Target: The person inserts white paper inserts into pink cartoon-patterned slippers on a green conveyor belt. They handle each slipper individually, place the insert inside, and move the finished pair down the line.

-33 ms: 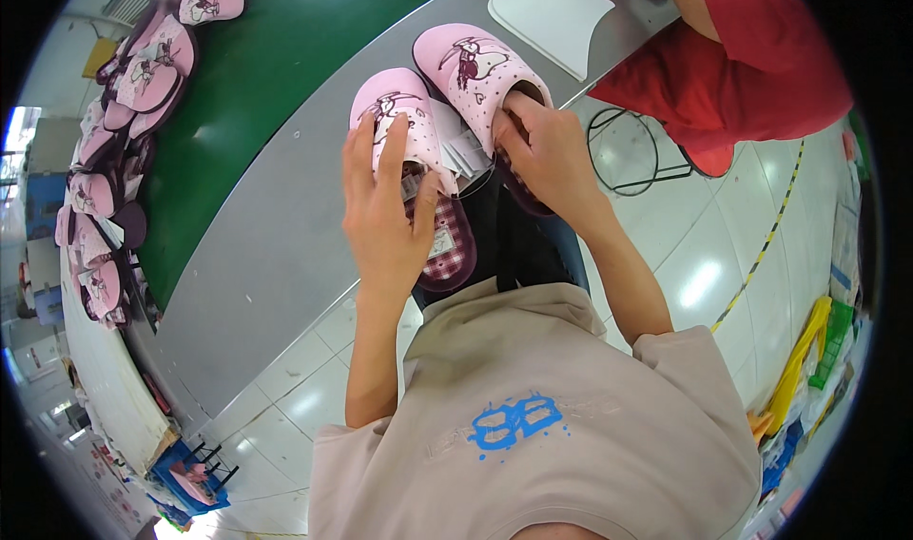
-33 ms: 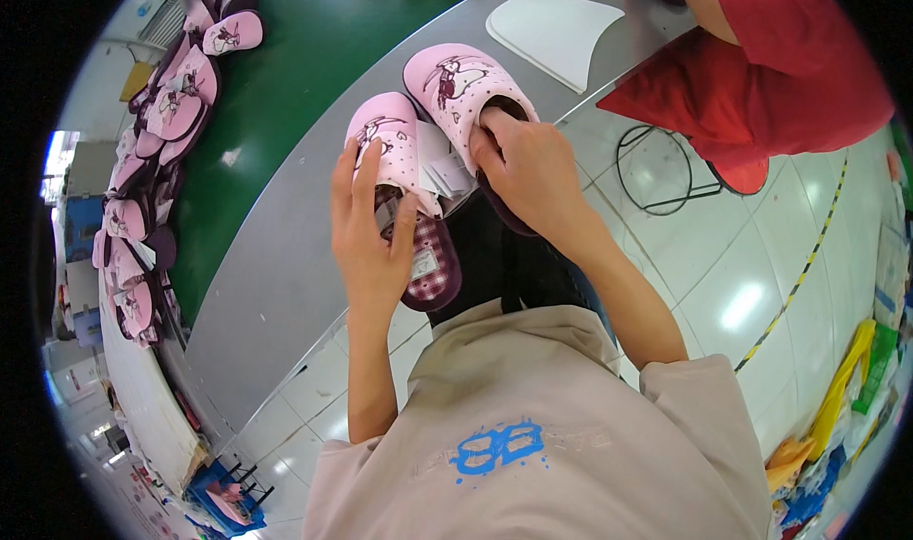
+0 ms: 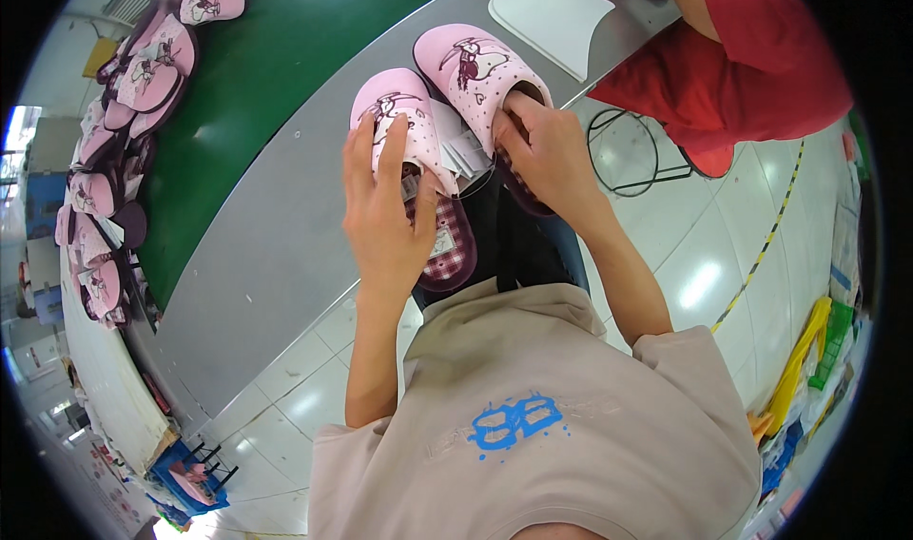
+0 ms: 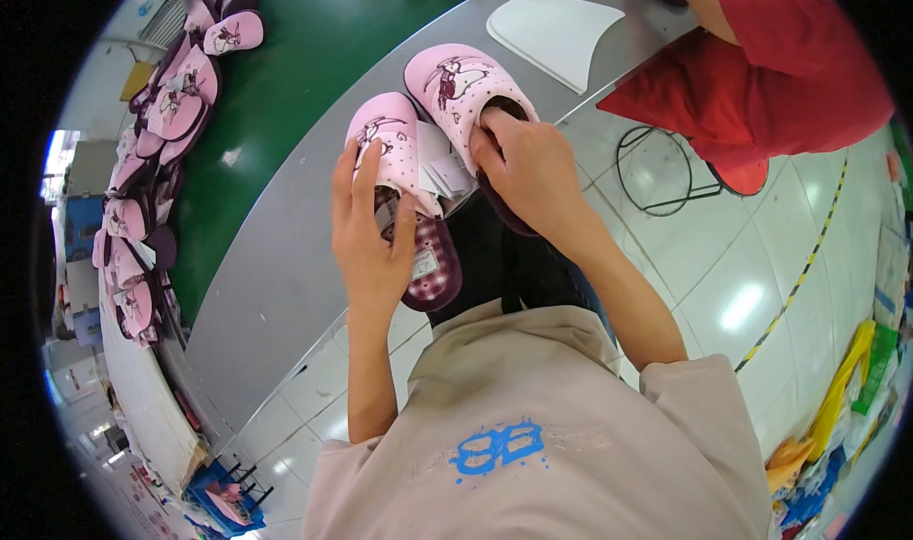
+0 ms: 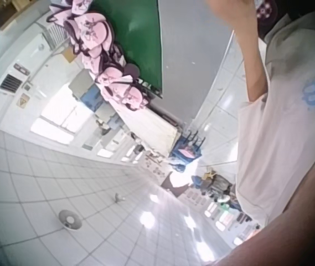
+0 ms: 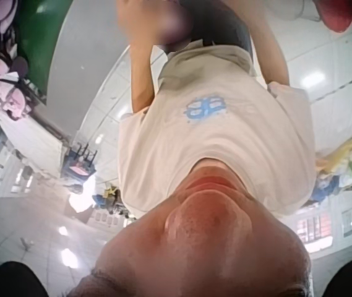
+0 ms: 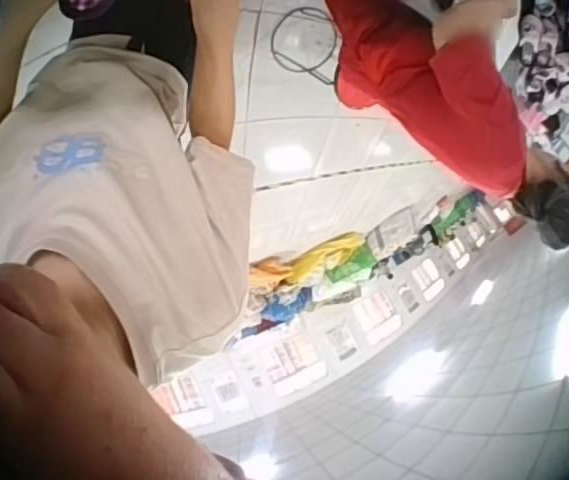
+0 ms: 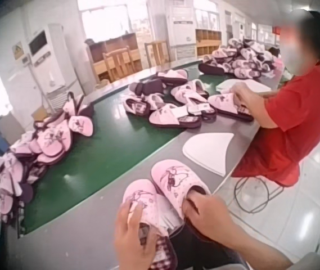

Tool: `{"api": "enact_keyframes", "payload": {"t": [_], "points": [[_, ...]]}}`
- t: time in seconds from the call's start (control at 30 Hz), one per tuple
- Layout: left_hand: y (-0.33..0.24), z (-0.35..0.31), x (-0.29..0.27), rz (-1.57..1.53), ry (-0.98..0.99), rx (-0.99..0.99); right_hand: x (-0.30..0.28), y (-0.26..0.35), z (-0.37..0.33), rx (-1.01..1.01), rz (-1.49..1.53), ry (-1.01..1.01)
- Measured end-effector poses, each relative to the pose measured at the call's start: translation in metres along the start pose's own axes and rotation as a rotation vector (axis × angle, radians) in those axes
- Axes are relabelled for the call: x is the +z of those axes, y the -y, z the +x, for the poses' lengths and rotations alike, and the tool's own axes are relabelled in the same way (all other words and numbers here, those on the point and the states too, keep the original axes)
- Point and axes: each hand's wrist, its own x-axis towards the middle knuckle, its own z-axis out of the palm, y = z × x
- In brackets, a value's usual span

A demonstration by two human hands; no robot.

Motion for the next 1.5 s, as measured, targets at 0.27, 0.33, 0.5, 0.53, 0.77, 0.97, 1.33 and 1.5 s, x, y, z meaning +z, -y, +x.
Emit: {"api": "enact_keyframes", "payload": {"t": [0.27,0.33,0.5,0.53,0.77,0.97,1.33,1.5], "points": [[-0.019,0.007,0.004,0.054,-0.017,-0.159,-0.003,0.000,0.004,-0.008,0.008,0.073],[-0.015,0.006,0.006,0.056,-0.032,-0.133,-0.004,-0.001,0.003,-0.022,0.013,0.066],[-0.007,0.005,0.010,0.072,-0.080,-0.076,0.001,0.001,-0.002,-0.002,0.041,0.008],[-0.006,0.005,0.010,0.075,-0.088,-0.068,0.002,0.000,-0.003,0.000,0.038,0.002],[-0.008,0.003,0.010,0.050,-0.080,-0.100,0.008,-0.007,-0.003,-0.065,-0.004,-0.044],[-0.012,0.003,0.006,0.019,-0.060,-0.120,0.003,-0.004,-0.003,-0.081,0.011,0.010],[-0.008,0.011,0.013,0.119,-0.114,-0.101,0.008,0.001,-0.002,-0.021,-0.052,-0.010],[-0.010,0.006,0.010,-0.017,-0.094,-0.139,0.012,-0.001,-0.004,-0.076,-0.069,-0.061]]}}
